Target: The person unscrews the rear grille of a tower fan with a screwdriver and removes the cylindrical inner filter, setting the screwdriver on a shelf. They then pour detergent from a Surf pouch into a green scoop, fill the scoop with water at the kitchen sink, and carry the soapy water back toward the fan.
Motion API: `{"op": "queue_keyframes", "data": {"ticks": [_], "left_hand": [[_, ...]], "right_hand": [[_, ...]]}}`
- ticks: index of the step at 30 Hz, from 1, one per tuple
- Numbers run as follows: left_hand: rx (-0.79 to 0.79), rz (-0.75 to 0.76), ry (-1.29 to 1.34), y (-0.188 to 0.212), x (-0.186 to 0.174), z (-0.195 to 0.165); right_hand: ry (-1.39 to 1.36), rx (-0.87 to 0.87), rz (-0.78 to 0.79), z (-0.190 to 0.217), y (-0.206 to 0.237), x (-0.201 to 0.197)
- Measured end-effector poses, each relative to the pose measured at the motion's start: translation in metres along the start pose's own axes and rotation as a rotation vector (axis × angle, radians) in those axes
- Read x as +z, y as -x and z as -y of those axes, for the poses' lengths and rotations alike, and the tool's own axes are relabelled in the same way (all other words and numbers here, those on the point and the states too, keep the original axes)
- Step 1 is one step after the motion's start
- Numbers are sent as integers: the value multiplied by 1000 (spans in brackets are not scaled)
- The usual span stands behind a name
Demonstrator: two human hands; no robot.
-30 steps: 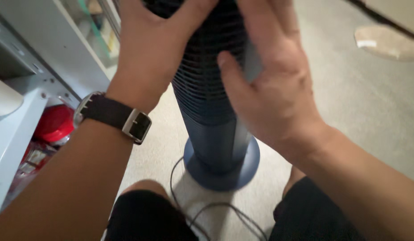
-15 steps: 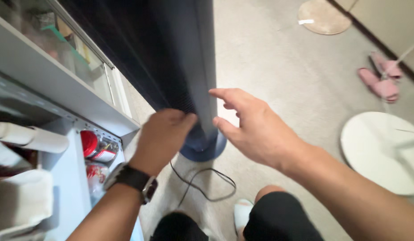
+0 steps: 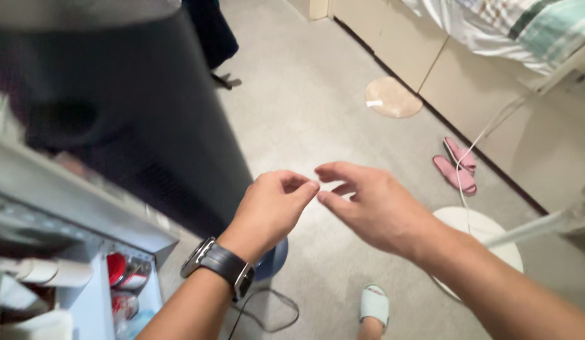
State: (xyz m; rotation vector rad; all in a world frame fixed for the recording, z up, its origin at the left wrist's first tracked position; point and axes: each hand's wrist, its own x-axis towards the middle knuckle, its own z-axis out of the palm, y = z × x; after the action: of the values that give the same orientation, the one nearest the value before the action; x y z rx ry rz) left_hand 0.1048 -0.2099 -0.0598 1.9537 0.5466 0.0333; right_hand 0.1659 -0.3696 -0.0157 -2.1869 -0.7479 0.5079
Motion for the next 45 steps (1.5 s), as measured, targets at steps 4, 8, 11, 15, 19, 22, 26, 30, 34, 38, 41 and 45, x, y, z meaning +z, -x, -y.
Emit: {"op": "queue_keyframes", "data": {"ticks": [4,8,11,15,19,22,26,30,34,38,41,45], "left_hand": [[8,-23,-36,-50,32,-37],[-33,-7,34,-116,72,-86],[-76,-36,60,-145,85,-113],[-23,-42,1,-196,88,-149],[-47,-73,3,-257,77,-166],[-55,-78,77,-320,72,-177],[-1,-102,95,-416,54,-189],[6,-118,67,-514,25,-218],[17,-99,43,-598,3,-246],[49,-75,21,-695,-19,-257],[100,-126,42,-783,-40,-263],[93,-167,56,-893,-64,-274]], "right_hand": [[12,50,-47,-37,-38,-60],[28,28,-128,-78,-78,-139],[33,105,-117,-90,-111,-187],[2,104,-99,-93,-167,-228],[53,31,-122,-98,-239,-245],[61,6,-111,-108,-299,-260],[83,49,-105,-109,-394,-284],[35,123,-88,-101,-492,-311],[79,88,-125,-107,-578,-340],[71,42,-132,-122,-673,-358],[108,46,-107,-132,-763,-373],[115,-90,-100,-137,-887,-398]]}}
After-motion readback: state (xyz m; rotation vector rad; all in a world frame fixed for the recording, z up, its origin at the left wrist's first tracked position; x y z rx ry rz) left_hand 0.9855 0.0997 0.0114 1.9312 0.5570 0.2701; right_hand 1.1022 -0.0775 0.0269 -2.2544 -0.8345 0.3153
